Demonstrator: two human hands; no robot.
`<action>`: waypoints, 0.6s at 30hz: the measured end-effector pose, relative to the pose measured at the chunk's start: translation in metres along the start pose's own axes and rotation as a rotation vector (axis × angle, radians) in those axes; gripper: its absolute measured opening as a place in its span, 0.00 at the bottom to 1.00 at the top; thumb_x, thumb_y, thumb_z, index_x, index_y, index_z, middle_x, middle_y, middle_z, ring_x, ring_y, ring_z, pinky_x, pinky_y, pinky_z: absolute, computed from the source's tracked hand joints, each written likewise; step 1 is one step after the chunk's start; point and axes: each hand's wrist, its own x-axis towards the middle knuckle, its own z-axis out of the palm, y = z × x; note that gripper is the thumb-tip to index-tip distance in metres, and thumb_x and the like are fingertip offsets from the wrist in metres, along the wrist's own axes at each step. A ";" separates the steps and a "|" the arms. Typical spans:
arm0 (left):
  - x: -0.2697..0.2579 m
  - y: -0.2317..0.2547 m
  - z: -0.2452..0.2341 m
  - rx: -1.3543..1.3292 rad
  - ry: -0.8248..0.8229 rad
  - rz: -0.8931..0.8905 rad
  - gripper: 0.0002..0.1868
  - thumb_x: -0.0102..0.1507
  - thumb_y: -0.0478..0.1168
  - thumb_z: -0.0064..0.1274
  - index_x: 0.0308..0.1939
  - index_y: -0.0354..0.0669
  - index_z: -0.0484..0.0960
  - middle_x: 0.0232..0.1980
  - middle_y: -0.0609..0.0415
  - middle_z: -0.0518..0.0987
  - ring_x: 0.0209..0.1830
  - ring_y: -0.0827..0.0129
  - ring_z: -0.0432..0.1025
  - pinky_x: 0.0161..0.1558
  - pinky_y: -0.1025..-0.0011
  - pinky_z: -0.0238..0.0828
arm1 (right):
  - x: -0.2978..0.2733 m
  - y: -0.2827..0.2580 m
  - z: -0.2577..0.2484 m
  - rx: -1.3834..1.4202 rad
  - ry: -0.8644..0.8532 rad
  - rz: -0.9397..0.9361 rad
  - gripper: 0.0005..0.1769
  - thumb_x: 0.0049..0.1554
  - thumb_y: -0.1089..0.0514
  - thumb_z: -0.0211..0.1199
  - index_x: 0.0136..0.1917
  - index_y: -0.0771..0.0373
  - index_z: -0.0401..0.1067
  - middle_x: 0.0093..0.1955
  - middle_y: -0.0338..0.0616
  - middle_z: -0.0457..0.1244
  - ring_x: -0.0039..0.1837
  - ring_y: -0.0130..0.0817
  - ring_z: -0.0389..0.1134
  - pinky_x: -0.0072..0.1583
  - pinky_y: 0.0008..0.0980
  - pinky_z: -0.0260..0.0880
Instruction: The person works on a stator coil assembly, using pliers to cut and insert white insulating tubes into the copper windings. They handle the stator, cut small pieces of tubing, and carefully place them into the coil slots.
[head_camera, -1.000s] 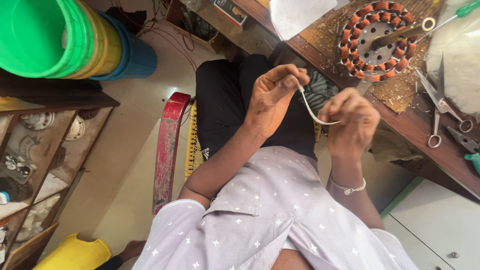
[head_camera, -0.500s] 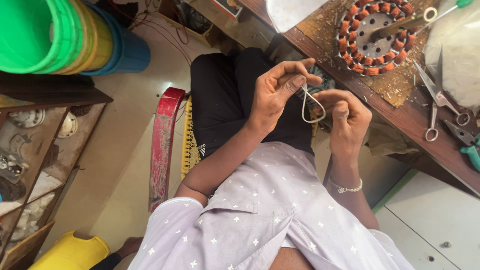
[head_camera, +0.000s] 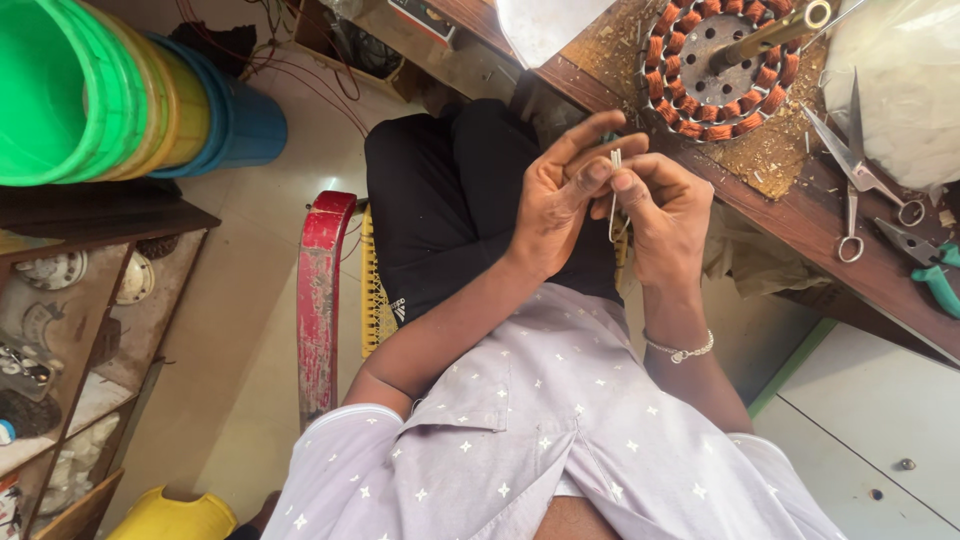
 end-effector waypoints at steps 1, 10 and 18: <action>0.000 0.000 -0.001 0.008 -0.012 -0.026 0.19 0.72 0.39 0.59 0.64 0.34 0.78 0.62 0.39 0.79 0.52 0.71 0.75 0.44 0.79 0.70 | 0.000 0.002 -0.003 0.035 -0.012 0.013 0.12 0.64 0.57 0.67 0.51 0.72 0.75 0.41 0.43 0.68 0.41 0.27 0.70 0.45 0.22 0.69; -0.009 -0.007 -0.011 0.249 0.061 -0.046 0.16 0.70 0.42 0.59 0.55 0.33 0.86 0.56 0.45 0.84 0.46 0.74 0.77 0.42 0.77 0.74 | -0.007 0.016 -0.015 -0.107 -0.015 0.025 0.10 0.65 0.61 0.67 0.50 0.73 0.76 0.43 0.45 0.68 0.42 0.28 0.70 0.46 0.24 0.71; -0.009 -0.012 -0.011 0.262 0.019 -0.049 0.14 0.70 0.38 0.56 0.58 0.34 0.83 0.51 0.49 0.85 0.43 0.76 0.77 0.38 0.77 0.77 | -0.012 0.008 -0.020 -0.146 -0.042 0.070 0.12 0.64 0.62 0.66 0.55 0.74 0.76 0.45 0.46 0.70 0.41 0.28 0.70 0.44 0.24 0.71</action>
